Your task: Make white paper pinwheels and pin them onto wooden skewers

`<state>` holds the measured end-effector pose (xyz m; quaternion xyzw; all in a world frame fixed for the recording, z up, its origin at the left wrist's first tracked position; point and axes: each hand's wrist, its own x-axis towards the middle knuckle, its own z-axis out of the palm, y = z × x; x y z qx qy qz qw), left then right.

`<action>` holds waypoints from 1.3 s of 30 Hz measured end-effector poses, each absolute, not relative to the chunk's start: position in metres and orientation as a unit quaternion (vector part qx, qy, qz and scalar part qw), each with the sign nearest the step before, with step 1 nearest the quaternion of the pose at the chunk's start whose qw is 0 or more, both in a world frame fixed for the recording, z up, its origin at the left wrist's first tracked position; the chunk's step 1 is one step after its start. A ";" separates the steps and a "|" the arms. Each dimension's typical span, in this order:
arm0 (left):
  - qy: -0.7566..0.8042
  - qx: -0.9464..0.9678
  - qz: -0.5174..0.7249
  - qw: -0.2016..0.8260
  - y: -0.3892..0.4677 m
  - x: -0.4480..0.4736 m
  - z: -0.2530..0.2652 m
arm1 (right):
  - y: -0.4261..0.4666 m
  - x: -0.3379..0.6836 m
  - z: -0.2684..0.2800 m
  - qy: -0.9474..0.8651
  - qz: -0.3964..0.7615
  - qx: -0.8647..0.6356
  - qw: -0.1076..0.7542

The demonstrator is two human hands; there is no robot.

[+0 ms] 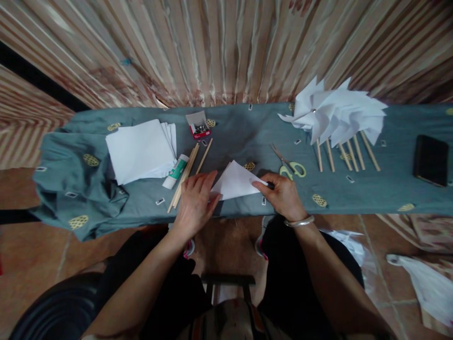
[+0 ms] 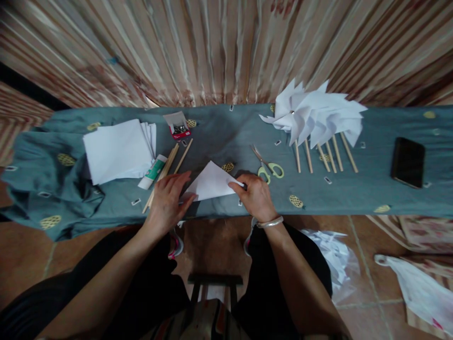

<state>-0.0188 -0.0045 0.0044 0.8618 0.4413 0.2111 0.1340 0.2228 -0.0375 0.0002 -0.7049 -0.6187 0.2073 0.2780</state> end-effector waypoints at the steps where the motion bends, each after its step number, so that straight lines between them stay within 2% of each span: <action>1: 0.419 0.875 0.213 0.116 -0.008 -0.016 0.007 | -0.036 0.223 0.001 -0.622 0.206 -0.705 0.273; 7: 0.288 0.939 0.154 0.104 -0.037 0.007 -0.003 | -0.029 0.224 0.005 -0.638 0.210 -0.701 0.238; 13: 0.308 0.938 0.104 0.116 -0.035 0.008 -0.017 | -0.025 0.222 0.005 -0.642 0.202 -0.704 0.227; 30: 0.311 0.933 0.093 0.154 -0.040 0.005 -0.015 | -0.022 0.221 0.004 -0.649 0.191 -0.704 0.217; 39: 0.311 0.932 0.086 0.164 -0.039 0.007 -0.017 | -0.027 0.215 0.003 -0.661 0.123 -0.709 0.213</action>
